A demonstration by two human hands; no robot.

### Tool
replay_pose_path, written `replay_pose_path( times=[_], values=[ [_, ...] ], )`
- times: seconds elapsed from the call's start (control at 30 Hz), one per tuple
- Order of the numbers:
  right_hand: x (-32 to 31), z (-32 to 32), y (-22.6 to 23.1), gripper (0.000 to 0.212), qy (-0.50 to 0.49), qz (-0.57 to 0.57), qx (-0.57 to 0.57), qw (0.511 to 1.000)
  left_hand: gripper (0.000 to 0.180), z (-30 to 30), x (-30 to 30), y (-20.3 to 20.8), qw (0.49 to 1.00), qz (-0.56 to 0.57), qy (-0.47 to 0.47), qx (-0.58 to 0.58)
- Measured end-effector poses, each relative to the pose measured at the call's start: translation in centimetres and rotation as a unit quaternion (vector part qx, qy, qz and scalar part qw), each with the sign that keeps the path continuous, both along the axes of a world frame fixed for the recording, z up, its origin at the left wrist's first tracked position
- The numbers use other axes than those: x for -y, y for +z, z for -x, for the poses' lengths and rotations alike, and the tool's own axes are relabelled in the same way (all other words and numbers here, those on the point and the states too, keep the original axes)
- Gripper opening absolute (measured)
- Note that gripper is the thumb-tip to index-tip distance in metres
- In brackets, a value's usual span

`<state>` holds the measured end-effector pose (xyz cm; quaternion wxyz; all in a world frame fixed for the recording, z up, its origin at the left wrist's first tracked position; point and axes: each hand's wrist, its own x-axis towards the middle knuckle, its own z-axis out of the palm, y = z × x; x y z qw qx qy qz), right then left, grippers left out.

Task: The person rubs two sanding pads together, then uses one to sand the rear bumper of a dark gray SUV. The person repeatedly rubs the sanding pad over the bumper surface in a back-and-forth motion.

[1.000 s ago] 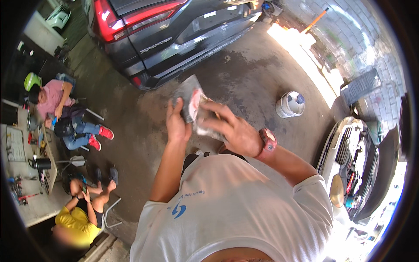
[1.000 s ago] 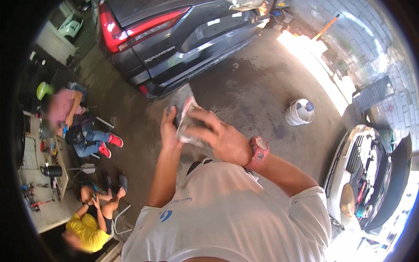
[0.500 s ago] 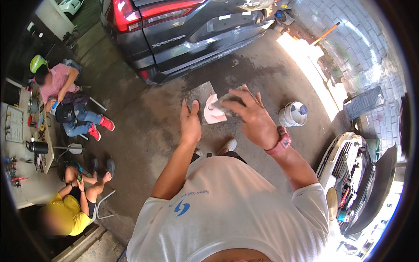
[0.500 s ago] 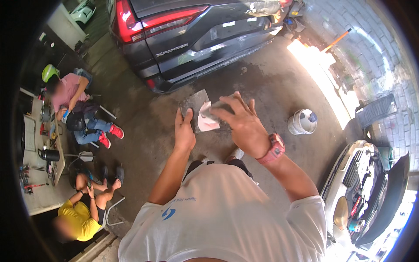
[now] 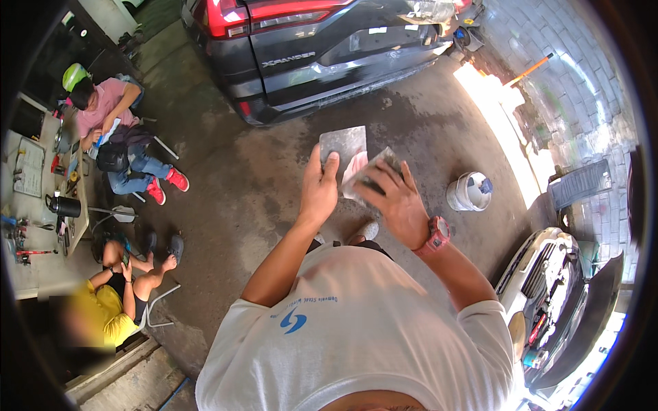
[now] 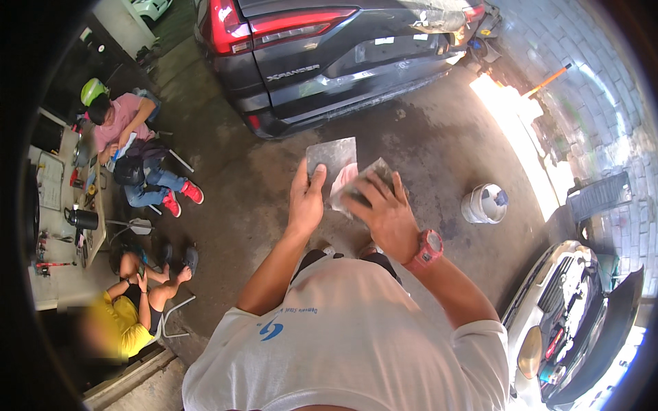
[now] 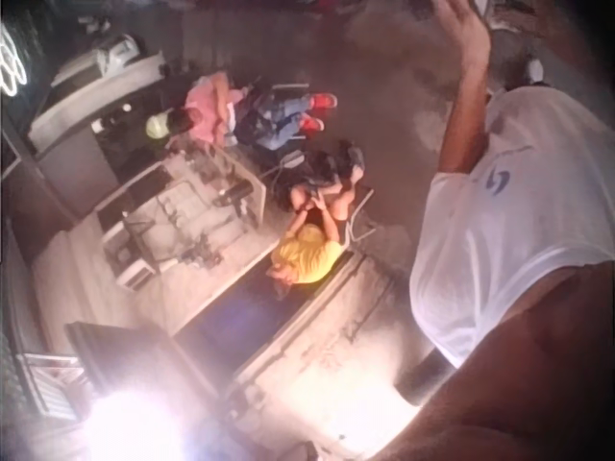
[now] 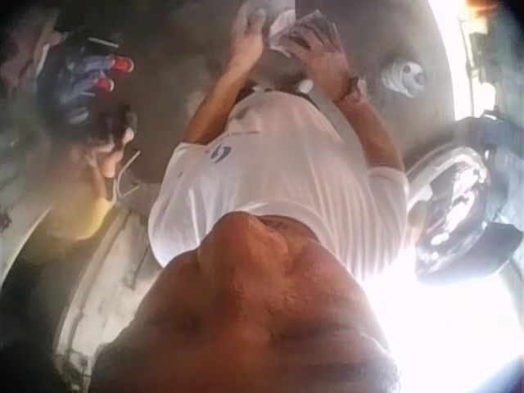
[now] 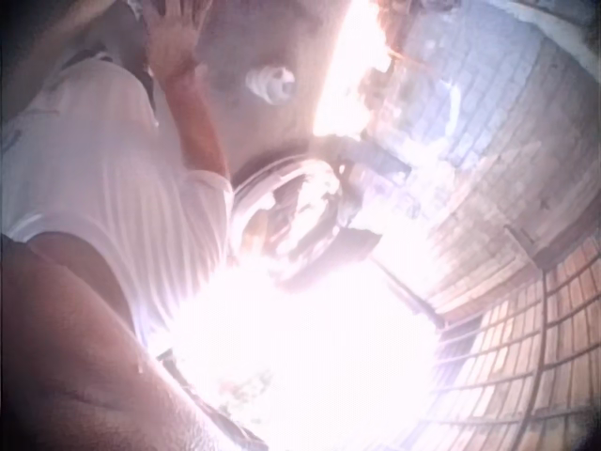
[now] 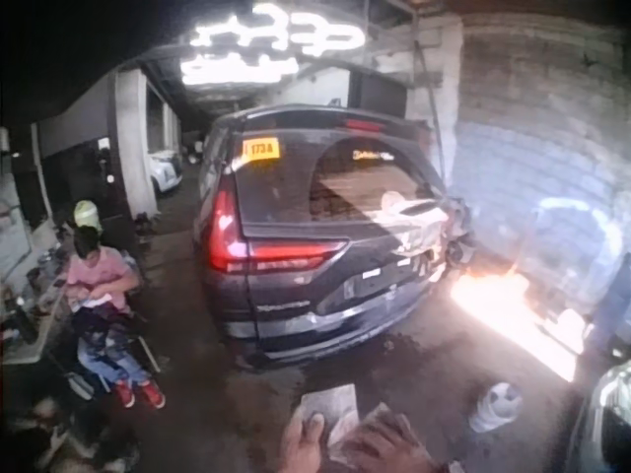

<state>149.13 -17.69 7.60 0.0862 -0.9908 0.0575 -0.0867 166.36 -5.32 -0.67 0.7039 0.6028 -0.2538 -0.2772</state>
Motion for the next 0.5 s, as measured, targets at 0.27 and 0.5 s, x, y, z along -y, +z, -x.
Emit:
replay_pose_path(
  times=[0.27, 0.5],
  values=[
    [-0.5, 1.4, 3.1, 0.080, 0.055, -0.113, 0.077, 0.989, 0.070, -0.9, 1.8, -2.7, 0.929, 0.126, 0.141, -0.319],
    [1.9, -0.4, -1.5, 0.072, -0.174, -0.011, -0.040, 0.984, 0.058, 1.1, 0.3, 0.2, 0.928, 0.110, -0.017, -0.355]
  ],
)
